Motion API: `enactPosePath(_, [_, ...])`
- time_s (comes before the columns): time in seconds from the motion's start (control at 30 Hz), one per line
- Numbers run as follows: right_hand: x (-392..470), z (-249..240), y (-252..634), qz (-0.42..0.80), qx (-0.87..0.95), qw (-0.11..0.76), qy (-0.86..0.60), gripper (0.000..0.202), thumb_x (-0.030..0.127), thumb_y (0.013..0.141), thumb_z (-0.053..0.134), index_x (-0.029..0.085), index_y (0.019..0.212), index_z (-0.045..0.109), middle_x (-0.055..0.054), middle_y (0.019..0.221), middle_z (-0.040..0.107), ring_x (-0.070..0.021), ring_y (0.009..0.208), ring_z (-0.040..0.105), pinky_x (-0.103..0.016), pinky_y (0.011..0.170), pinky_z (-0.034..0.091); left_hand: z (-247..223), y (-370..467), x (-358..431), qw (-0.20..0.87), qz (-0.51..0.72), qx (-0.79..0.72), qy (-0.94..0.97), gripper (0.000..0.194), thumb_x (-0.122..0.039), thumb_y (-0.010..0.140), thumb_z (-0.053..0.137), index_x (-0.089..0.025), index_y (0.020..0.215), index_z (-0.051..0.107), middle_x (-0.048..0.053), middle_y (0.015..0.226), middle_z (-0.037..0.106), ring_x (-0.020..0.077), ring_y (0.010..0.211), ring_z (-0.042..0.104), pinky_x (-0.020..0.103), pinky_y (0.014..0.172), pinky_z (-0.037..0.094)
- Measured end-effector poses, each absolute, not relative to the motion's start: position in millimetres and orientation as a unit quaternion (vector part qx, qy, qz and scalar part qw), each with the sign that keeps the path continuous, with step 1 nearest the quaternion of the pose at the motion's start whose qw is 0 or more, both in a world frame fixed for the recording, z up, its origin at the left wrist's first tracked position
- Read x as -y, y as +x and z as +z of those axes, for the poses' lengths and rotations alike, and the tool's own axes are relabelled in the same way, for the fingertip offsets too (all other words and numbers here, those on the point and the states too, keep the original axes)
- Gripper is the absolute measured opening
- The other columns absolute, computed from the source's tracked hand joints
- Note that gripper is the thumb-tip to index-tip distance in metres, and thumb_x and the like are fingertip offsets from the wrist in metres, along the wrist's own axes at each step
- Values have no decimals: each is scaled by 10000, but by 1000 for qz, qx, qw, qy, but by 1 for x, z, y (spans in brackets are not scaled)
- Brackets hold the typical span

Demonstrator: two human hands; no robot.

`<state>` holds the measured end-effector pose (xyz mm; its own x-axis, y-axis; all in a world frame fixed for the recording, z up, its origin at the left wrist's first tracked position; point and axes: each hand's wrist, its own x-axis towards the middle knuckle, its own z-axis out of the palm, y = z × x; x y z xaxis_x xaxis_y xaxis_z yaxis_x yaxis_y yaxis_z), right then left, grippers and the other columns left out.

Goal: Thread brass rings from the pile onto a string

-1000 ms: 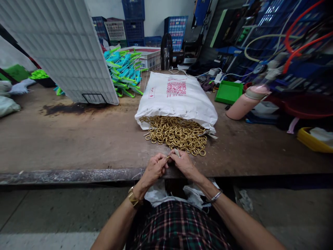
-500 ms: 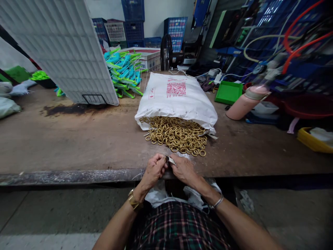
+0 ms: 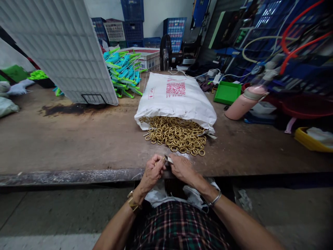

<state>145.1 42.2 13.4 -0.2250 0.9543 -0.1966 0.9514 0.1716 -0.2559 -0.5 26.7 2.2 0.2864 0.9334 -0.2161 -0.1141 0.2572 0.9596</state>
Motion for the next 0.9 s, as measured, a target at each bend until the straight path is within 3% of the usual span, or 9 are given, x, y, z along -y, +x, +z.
enactPosePath(0.17, [-50,10,149,197,732,95,-646,175,163,763,387,161,827,550,-57,692,609,-133,588,502,-245,515,241,15,0,-23,705,405,-401,422,342,-499,738,559,-172,755,457,-56,568,484,30,395,380,143,361,270])
enactPosePath(0.33, [-51,12,142,409,609,283,-618,239,256,780,375,176,588,493,25,523,484,-84,478,391,-201,465,268,17,2,-26,757,439,-353,331,317,-448,723,601,-169,765,458,-51,595,488,25,391,366,144,347,256])
enactPosePath(0.53, [-41,14,133,648,476,296,-516,289,440,774,423,195,624,454,103,394,300,-47,322,175,-186,339,133,13,3,-28,764,459,-347,290,316,-452,737,579,-159,749,459,-36,620,504,29,389,380,150,332,265])
enactPosePath(0.7, [-41,11,131,628,493,313,-514,227,383,760,473,177,668,491,81,475,414,-36,359,246,-171,367,191,12,3,-29,749,451,-399,277,339,-454,707,610,-155,719,450,-38,588,504,28,390,391,137,330,244])
enactPosePath(0.9, [-43,5,135,452,591,373,-554,197,346,760,479,179,658,498,39,605,493,-93,573,422,-209,555,347,11,4,-27,727,446,-439,283,379,-450,628,676,-159,696,443,-37,610,514,30,426,408,132,347,259])
